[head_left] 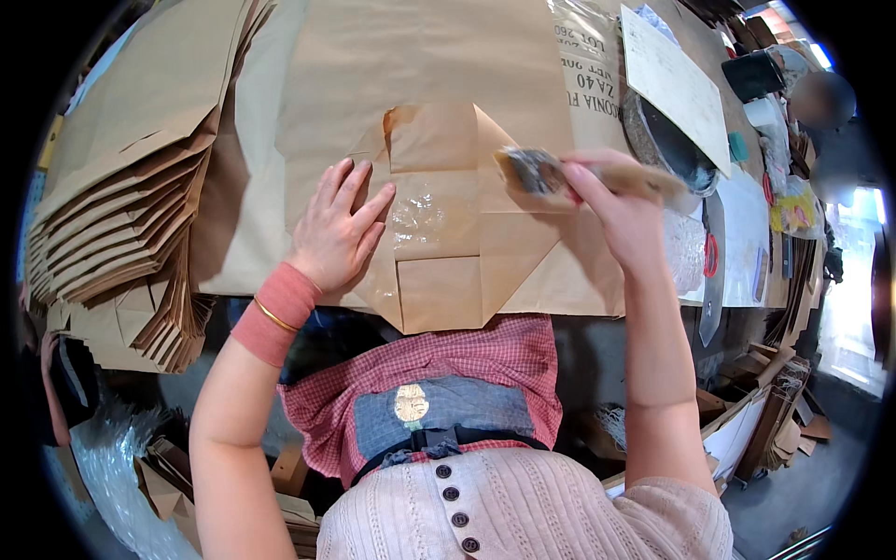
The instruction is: The person assembles paper envelopes by folding the flaps of flat paper sheets. They use a brush to apply adhesive to the edges and press the flaps down to seal them. The process is repeated for multiple envelopes, which are stacked on the table.
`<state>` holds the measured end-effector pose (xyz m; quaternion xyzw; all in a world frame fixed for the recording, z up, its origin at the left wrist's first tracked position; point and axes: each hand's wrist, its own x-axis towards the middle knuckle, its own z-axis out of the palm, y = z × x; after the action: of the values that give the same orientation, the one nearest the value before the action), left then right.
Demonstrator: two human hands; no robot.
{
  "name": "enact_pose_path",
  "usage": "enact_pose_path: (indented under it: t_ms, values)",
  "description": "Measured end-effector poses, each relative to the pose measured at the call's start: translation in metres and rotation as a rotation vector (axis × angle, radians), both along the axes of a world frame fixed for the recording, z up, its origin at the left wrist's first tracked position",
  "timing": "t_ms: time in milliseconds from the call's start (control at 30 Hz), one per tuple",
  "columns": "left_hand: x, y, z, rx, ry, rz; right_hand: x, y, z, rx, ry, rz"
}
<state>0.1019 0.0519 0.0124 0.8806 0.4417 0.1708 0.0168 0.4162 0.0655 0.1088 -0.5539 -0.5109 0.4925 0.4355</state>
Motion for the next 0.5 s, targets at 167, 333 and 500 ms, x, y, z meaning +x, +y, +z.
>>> enact_pose_path:
  t_ms: [167, 333, 500]
  values:
    - [0.0, 0.003, -0.002, -0.069, 0.042, -0.003, -0.024, 0.059, -0.037, -0.026, -0.146, 0.043]
    - [0.0, 0.002, 0.004, -0.099, 0.015, 0.003, -0.032, 0.091, -0.045, 0.11, -0.317, 0.041]
    - [-0.002, 0.005, -0.003, -0.076, -0.081, -0.001, -0.05, 0.096, -0.048, 0.251, -0.193, 0.039]
